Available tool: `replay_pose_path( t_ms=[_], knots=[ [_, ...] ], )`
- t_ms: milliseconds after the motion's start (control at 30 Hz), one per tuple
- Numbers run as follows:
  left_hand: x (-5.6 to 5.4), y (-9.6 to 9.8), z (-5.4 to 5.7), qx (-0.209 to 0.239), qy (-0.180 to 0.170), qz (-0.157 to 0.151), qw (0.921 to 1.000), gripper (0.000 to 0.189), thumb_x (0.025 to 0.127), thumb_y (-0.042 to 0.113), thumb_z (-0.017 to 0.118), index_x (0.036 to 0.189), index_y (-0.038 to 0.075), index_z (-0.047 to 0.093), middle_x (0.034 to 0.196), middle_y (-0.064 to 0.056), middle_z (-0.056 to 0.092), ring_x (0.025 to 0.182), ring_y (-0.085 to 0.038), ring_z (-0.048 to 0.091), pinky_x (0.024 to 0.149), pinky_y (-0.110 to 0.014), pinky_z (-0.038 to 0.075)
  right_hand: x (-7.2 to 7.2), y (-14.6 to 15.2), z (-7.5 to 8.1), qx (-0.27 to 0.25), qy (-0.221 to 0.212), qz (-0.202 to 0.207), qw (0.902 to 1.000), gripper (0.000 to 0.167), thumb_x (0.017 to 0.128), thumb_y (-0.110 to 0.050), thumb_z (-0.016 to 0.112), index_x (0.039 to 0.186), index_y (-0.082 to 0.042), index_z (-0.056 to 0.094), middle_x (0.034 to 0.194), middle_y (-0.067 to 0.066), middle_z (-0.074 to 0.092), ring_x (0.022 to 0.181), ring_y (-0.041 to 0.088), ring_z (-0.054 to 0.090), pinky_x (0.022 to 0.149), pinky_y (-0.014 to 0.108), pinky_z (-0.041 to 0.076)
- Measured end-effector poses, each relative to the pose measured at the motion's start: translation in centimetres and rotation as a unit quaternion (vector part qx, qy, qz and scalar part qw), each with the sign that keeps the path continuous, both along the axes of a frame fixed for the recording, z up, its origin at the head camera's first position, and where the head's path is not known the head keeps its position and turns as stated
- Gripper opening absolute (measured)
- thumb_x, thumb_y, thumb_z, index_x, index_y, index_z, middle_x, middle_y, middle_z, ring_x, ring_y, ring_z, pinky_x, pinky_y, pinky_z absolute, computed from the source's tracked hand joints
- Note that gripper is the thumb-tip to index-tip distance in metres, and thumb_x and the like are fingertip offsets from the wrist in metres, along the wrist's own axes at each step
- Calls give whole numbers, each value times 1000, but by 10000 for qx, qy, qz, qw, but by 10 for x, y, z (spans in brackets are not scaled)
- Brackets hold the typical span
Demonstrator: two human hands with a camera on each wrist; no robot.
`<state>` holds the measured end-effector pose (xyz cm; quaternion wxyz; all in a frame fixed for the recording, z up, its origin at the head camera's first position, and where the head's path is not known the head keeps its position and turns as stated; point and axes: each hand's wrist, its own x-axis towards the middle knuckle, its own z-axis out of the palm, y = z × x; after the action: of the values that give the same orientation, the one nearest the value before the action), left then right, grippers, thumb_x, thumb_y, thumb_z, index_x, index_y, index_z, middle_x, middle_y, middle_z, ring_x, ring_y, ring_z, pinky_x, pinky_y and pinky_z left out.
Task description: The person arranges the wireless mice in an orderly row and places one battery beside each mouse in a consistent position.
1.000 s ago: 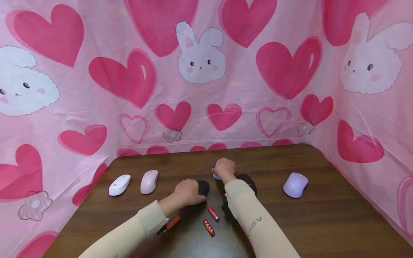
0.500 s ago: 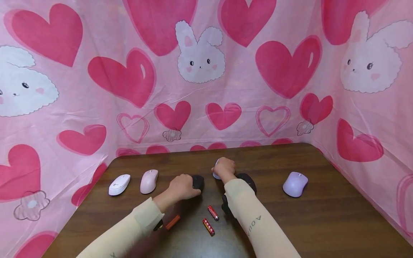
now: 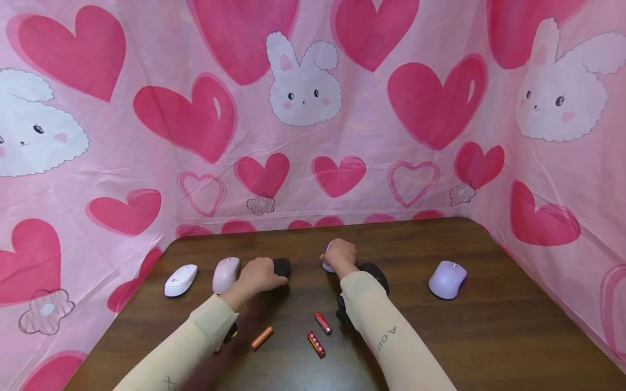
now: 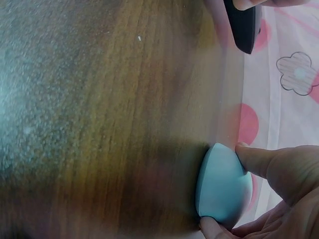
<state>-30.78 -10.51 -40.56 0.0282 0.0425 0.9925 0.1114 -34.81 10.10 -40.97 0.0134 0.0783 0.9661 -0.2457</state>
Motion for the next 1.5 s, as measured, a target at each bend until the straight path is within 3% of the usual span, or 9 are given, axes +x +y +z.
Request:
replay_pose_path(
  t_ms=[700, 1233, 1500],
  knots=[
    [-17, -16, -10, 25, -10, 114, 9999, 58, 74, 51, 78, 100, 0, 68, 92, -14, 65, 78, -29, 60, 68, -46, 52, -1, -1, -1, 54, 12, 46, 10000, 47, 83, -35, 76, 104, 6, 66, 104, 20, 64, 96, 38, 57, 80, 46, 49],
    [-20, -14, -11, 95, -44, 195, 9998, 60, 74, 51, 77, 102, -1, 67, 92, -14, 64, 78, -28, 58, 68, -46, 52, -6, -1, -3, 141, -67, 45, 9999, 41, 84, -31, 74, 102, 5, 67, 101, 19, 64, 95, 37, 57, 79, 45, 49],
    [-22, -14, -10, 99, -83, 252, 9996, 63, 73, 54, 77, 101, -1, 67, 94, -14, 65, 78, -29, 59, 69, -46, 52, 0, 0, 3, -38, -107, 161, 9998, 38, 84, -27, 70, 103, 5, 66, 100, 19, 62, 95, 38, 55, 78, 47, 48]
  ],
)
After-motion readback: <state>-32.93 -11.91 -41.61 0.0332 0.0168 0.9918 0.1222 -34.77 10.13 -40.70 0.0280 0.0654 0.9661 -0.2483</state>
